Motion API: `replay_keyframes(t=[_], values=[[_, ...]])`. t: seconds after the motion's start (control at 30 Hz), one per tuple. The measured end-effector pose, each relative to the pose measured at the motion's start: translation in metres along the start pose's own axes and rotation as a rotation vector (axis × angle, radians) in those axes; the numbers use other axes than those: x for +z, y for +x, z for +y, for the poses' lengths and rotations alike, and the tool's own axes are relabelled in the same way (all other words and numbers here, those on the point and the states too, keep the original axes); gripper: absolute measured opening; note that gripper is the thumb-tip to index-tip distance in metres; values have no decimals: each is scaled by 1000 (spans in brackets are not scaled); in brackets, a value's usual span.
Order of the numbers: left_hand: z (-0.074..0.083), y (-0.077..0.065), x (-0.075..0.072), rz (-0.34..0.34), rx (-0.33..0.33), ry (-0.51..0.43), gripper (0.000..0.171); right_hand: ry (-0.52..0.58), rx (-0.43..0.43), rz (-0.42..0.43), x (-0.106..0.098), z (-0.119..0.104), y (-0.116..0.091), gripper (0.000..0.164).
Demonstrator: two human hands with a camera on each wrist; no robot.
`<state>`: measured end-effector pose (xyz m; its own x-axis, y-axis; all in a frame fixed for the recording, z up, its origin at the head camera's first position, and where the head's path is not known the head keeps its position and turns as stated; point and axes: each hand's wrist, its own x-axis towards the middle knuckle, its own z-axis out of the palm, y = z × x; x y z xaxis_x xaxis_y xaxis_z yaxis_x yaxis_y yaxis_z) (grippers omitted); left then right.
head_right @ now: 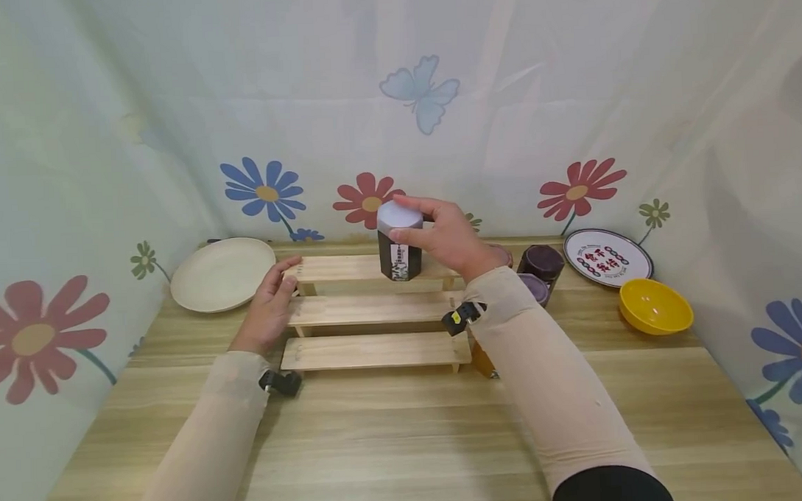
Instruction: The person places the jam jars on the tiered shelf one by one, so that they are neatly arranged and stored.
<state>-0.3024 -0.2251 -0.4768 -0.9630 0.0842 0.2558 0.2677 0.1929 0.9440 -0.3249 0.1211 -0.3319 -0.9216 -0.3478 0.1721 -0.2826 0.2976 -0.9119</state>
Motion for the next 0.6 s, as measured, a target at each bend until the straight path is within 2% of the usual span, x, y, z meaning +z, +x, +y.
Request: replay_keyframes(t=[0.6], values=[[0,-1,3,-11,2,-25,45,23,-31,-18,9,0,6,63]])
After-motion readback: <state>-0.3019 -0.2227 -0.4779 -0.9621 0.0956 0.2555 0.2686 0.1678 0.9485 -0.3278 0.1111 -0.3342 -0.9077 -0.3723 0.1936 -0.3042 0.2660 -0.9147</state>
